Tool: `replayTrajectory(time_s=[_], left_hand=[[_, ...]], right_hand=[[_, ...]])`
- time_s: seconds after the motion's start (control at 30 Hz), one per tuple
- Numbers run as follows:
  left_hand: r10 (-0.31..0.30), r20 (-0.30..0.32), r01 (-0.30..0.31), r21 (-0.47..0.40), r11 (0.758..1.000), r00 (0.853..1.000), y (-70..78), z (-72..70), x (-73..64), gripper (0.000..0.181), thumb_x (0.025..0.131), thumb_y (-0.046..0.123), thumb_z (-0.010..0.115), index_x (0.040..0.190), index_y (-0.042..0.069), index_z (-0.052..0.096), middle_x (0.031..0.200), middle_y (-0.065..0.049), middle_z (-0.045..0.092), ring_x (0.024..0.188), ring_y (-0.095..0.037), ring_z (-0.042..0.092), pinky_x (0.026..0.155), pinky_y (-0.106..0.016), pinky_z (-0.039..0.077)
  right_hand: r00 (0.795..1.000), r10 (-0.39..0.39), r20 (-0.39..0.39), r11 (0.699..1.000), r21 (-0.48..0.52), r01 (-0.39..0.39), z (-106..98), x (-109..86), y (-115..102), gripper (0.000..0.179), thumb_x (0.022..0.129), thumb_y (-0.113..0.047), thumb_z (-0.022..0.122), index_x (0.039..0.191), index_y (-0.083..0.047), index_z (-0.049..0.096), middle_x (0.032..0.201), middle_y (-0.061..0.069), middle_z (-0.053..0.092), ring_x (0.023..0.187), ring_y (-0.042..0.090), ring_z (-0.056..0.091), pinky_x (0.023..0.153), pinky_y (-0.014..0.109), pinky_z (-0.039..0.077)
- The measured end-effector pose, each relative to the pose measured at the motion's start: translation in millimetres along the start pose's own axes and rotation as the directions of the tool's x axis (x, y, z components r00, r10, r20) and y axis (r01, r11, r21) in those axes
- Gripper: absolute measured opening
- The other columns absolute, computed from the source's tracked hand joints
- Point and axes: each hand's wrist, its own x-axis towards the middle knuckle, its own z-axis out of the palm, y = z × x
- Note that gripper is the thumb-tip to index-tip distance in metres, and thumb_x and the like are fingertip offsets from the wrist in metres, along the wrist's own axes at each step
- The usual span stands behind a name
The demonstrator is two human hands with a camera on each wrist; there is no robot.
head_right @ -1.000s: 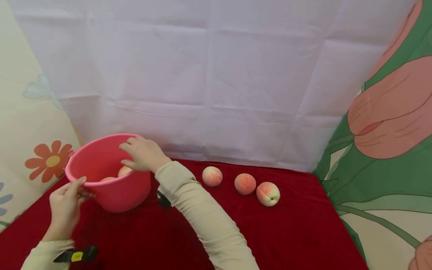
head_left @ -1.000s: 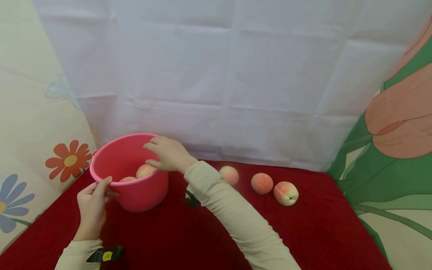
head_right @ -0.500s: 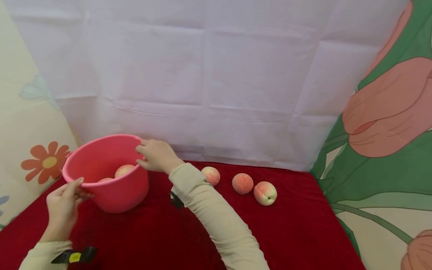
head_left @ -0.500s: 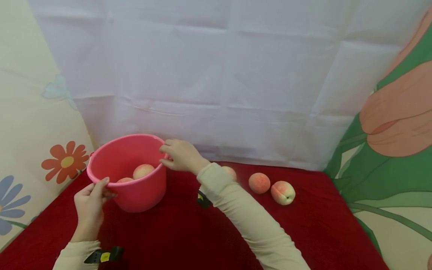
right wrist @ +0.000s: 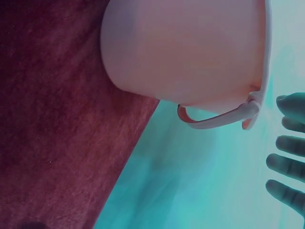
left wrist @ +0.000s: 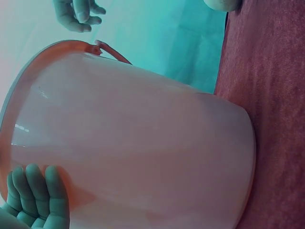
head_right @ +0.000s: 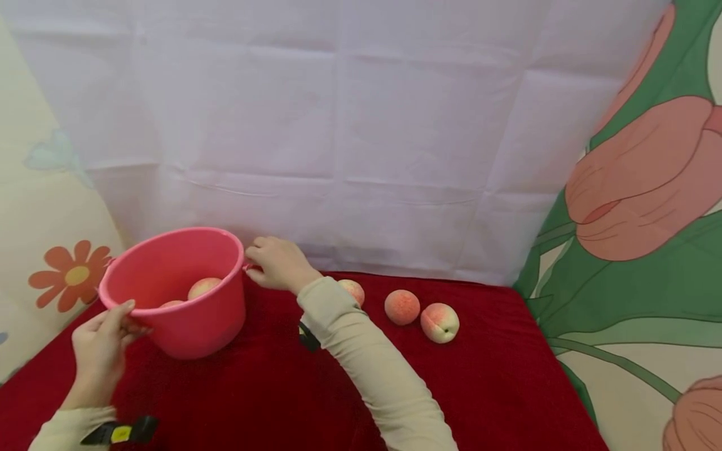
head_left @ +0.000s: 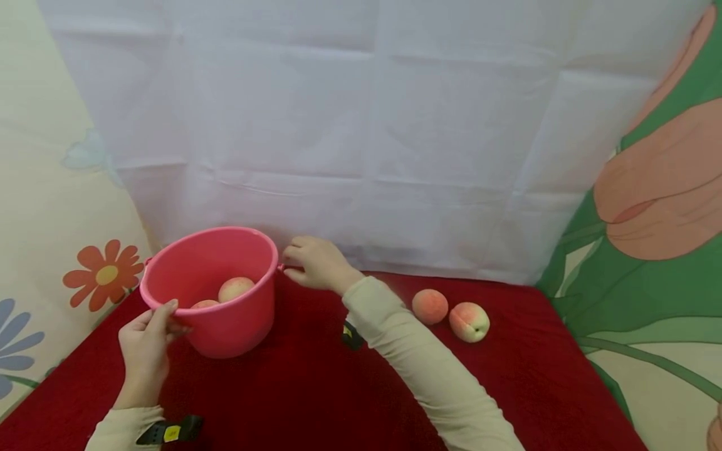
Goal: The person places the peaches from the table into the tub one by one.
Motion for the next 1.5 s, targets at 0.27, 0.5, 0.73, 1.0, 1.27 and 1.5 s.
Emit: replayTrajectory(time_s=[0.27,0.5,0.73,1.0,1.27,1.5], left_hand=[[0.012,0.013,-0.011,-0.014,1.000,1.000,0.8,-1.2,0.2,0.023,0.084,0.013,0.065,0.061,0.009,0.068,0.050,-0.001,0.060,0.042,-0.011,0.057,0.046,-0.021,0.051],[0.001,0.000,-0.001,0.013,1.000,1.000,0.0,0.2,-0.6,0.023,0.083,0.015,0.066,0.062,0.010,0.068,0.051,-0.001,0.060,0.043,-0.010,0.057,0.046,-0.020,0.051],[0.004,-0.008,-0.004,0.027,1.000,1.000,1.4,0.0,-1.6,0.022,0.083,0.017,0.067,0.062,0.010,0.068,0.051,-0.001,0.059,0.044,-0.011,0.057,0.048,-0.020,0.051],[0.004,-0.005,-0.003,0.031,1.000,1.000,2.8,-0.8,-2.8,0.021,0.084,0.017,0.066,0.064,0.011,0.069,0.052,0.000,0.060,0.044,-0.010,0.058,0.049,-0.019,0.051],[-0.002,-0.008,0.002,0.025,1.000,1.000,3.2,-2.0,-3.4,0.020,0.083,0.019,0.067,0.064,0.012,0.069,0.053,0.000,0.061,0.044,-0.010,0.058,0.049,-0.019,0.051],[-0.001,-0.010,0.001,0.020,1.000,1.000,3.2,-3.1,-3.3,0.020,0.084,0.018,0.066,0.065,0.011,0.070,0.054,-0.001,0.061,0.045,-0.011,0.058,0.050,-0.019,0.051]], right_hand=[[0.995,0.070,0.064,0.998,-0.010,-0.070,4.7,-7.0,6.0,0.026,0.085,-0.027,0.062,0.106,-0.012,0.064,0.099,0.001,0.059,0.090,0.013,0.056,0.075,0.024,0.048],[0.959,0.198,0.202,0.979,0.001,-0.202,8.7,-17.0,17.9,0.043,0.084,-0.034,0.064,0.122,-0.015,0.057,0.116,0.004,0.054,0.106,0.017,0.052,0.082,0.031,0.048],[0.941,0.252,0.224,0.964,0.023,-0.264,15.4,-28.8,30.3,0.047,0.083,-0.036,0.064,0.124,-0.016,0.055,0.120,0.006,0.052,0.110,0.020,0.050,0.084,0.035,0.047],[0.928,0.269,0.257,0.961,0.000,-0.278,26.3,-40.3,37.5,0.046,0.084,-0.036,0.065,0.123,-0.015,0.055,0.122,0.006,0.050,0.111,0.022,0.048,0.085,0.036,0.046],[0.922,0.305,0.238,0.950,-0.004,-0.313,43.2,-55.5,48.2,0.055,0.080,-0.040,0.068,0.127,-0.016,0.052,0.124,0.007,0.049,0.113,0.024,0.045,0.085,0.040,0.046],[0.904,0.349,0.246,0.934,-0.016,-0.356,49.3,-66.6,53.6,0.063,0.077,-0.042,0.070,0.130,-0.015,0.049,0.129,0.010,0.045,0.119,0.028,0.040,0.091,0.049,0.040]])
